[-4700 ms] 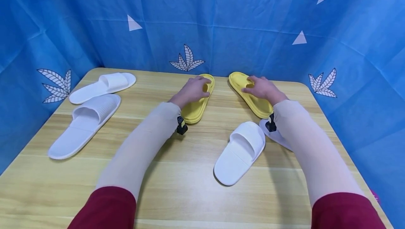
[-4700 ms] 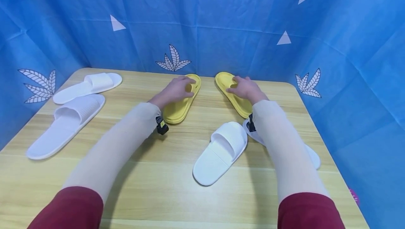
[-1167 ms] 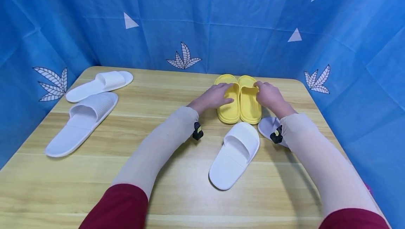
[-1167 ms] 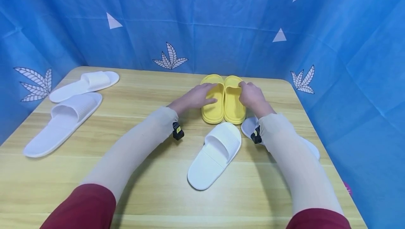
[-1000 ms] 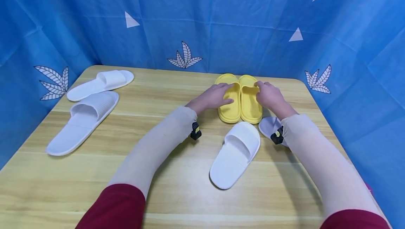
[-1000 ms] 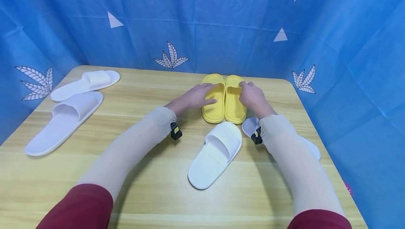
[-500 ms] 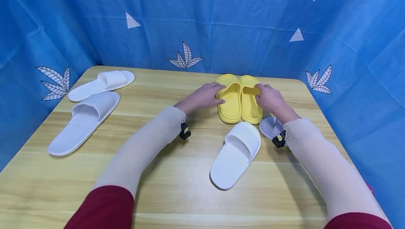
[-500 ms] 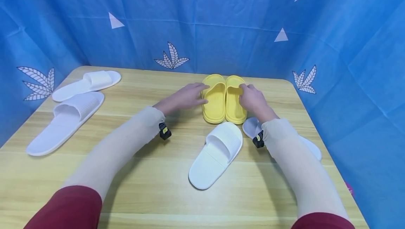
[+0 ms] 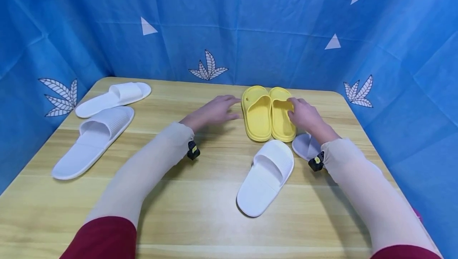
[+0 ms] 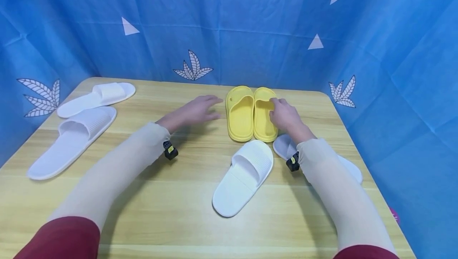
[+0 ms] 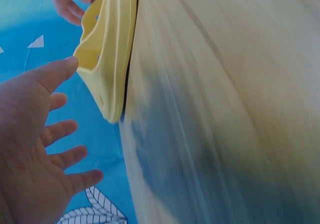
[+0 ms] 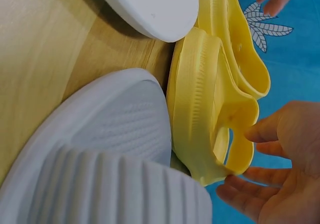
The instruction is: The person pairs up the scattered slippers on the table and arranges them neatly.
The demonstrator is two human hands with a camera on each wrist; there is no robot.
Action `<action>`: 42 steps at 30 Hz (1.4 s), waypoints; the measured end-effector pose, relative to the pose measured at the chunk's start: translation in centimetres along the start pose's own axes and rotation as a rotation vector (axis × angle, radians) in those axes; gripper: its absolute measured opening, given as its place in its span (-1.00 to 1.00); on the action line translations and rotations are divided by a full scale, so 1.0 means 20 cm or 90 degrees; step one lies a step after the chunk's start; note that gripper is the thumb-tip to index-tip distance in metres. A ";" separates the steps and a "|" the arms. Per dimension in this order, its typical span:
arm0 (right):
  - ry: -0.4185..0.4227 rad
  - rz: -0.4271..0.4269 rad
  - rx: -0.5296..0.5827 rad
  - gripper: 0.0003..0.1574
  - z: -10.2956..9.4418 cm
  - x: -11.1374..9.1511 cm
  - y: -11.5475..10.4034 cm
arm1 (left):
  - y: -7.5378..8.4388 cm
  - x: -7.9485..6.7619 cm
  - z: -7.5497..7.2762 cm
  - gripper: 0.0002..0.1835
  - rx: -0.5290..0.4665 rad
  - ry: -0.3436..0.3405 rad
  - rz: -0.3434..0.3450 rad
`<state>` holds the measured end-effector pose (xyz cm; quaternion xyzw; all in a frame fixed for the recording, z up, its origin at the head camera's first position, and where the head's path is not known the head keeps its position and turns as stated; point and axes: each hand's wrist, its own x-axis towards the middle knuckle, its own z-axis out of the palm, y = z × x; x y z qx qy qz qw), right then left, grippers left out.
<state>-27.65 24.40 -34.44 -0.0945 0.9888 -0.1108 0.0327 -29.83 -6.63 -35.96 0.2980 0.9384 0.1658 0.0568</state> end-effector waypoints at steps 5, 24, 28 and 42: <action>0.008 -0.009 0.004 -0.37 0.00 -0.02 0.00 | -0.07 -0.06 -0.03 -0.29 0.008 -0.007 -0.025; 0.048 -0.093 0.024 -0.34 0.00 -0.16 -0.09 | -0.35 -0.28 -0.17 -0.29 0.017 -0.003 -0.074; 0.050 -0.108 0.036 -0.33 0.01 -0.20 -0.10 | -0.40 -0.30 -0.20 -0.29 0.027 -0.004 -0.084; 0.004 -0.125 0.123 -0.27 0.07 -0.35 -0.16 | -0.59 -0.40 -0.27 -0.28 0.029 0.017 -0.134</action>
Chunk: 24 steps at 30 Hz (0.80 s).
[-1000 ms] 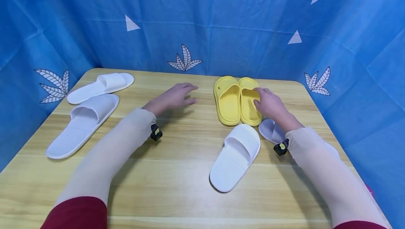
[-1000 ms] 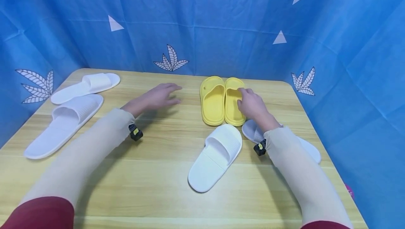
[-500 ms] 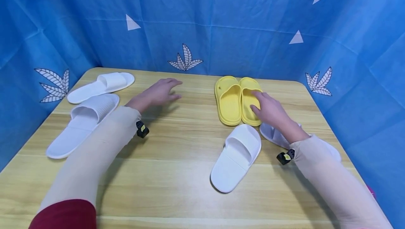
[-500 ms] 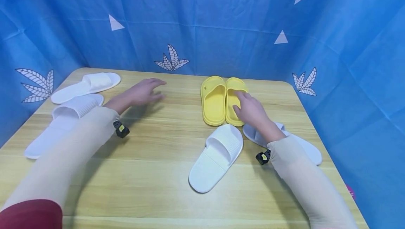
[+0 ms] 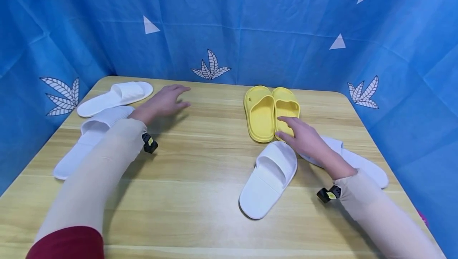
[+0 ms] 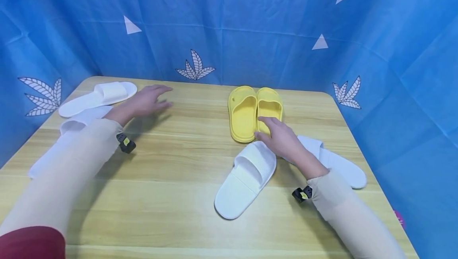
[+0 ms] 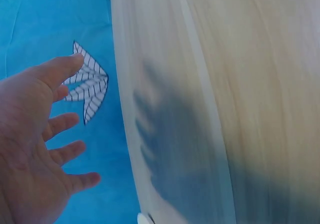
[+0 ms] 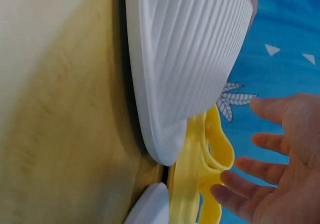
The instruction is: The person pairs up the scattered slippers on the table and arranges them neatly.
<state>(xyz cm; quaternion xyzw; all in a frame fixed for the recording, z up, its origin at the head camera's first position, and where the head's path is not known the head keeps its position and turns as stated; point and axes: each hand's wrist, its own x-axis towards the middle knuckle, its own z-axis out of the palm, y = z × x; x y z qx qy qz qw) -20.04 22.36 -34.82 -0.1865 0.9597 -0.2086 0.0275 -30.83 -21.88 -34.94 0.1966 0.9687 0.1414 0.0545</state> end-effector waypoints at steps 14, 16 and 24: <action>-0.055 -0.064 0.050 -0.17 0.07 -0.13 -0.02 | -0.21 -0.05 -0.05 -0.28 0.018 -0.005 -0.038; -0.059 -0.072 0.053 -0.16 0.07 -0.15 -0.03 | -0.24 -0.05 -0.05 -0.29 0.024 -0.010 -0.043; -0.079 -0.108 0.063 -0.19 0.10 -0.19 -0.05 | -0.29 -0.08 -0.14 -0.27 0.033 -0.049 -0.091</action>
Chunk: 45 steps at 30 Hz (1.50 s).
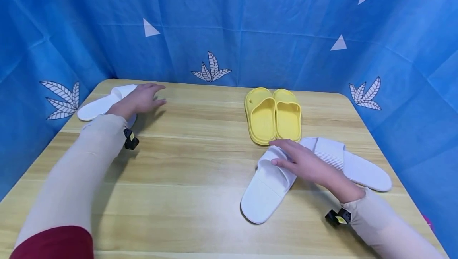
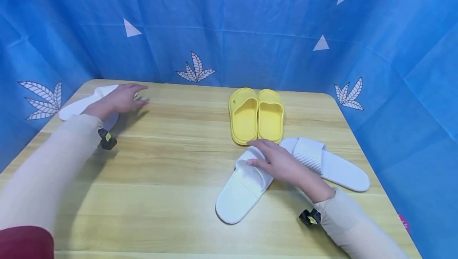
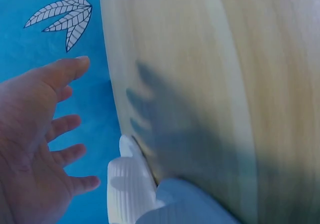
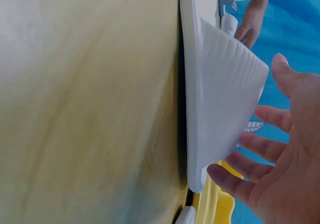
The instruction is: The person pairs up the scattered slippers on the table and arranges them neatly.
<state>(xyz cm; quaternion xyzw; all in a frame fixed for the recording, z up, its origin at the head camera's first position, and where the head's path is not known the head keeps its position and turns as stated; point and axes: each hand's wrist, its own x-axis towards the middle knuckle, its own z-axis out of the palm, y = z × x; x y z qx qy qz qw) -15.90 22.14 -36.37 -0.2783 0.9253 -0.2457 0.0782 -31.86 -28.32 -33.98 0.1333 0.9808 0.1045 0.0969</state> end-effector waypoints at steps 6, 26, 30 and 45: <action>-0.009 0.009 -0.016 -0.16 0.02 -0.03 -0.02 | -0.04 -0.01 -0.05 -0.25 -0.008 -0.026 -0.037; 0.032 -0.017 -0.084 -0.26 0.04 -0.09 -0.03 | -0.25 -0.08 -0.13 -0.19 -0.036 -0.105 -0.116; 0.039 -0.014 -0.088 -0.29 0.05 -0.10 -0.04 | -0.28 -0.09 -0.15 -0.17 -0.022 -0.111 -0.130; 0.073 -0.027 -0.113 -0.39 0.07 -0.10 -0.05 | -0.46 -0.05 -0.13 -0.12 -0.045 -0.113 -0.120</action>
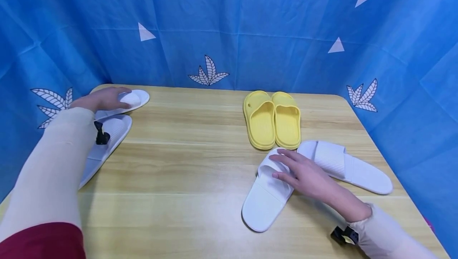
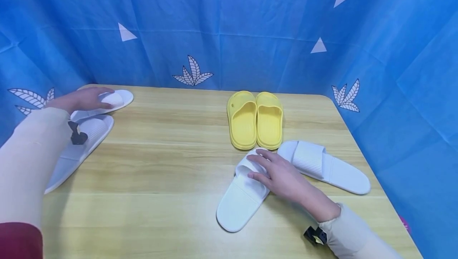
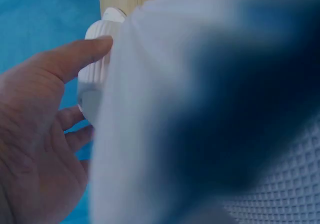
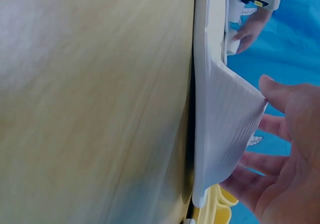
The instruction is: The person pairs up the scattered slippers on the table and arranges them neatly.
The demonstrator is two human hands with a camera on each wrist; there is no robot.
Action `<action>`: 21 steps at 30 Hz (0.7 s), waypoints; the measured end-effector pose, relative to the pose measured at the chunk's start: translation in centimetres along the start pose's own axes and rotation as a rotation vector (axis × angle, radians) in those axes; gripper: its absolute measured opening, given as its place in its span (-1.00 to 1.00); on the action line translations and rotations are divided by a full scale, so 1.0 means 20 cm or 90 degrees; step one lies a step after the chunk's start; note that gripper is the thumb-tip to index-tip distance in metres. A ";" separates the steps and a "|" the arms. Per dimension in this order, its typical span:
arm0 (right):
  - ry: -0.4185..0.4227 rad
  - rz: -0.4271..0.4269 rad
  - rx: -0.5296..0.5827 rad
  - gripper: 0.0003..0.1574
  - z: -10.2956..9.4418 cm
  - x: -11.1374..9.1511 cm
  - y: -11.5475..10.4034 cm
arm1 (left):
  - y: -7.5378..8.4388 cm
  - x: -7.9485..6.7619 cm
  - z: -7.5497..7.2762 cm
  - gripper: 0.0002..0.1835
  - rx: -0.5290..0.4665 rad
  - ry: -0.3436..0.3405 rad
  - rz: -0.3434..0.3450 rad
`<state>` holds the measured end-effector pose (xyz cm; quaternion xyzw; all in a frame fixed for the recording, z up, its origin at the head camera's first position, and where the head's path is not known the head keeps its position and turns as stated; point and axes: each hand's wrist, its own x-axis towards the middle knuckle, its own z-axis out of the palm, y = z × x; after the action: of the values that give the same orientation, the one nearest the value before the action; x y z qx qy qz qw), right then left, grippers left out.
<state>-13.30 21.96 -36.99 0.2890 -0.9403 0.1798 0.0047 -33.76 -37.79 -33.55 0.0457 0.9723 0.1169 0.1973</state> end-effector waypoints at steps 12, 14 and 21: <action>0.000 0.013 0.012 -0.39 0.00 0.01 -0.02 | 0.00 -0.01 0.00 -0.12 -0.008 0.001 0.029; 0.003 0.014 0.008 -0.39 0.00 0.01 -0.02 | 0.00 -0.01 0.01 -0.11 -0.009 0.001 0.034; 0.012 0.005 0.002 -0.41 0.01 0.00 -0.03 | 0.00 -0.02 0.02 -0.10 -0.013 0.003 0.021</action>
<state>-12.99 21.33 -36.87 0.2832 -0.9412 0.1839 0.0127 -33.35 -37.72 -33.69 0.0596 0.9706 0.1303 0.1937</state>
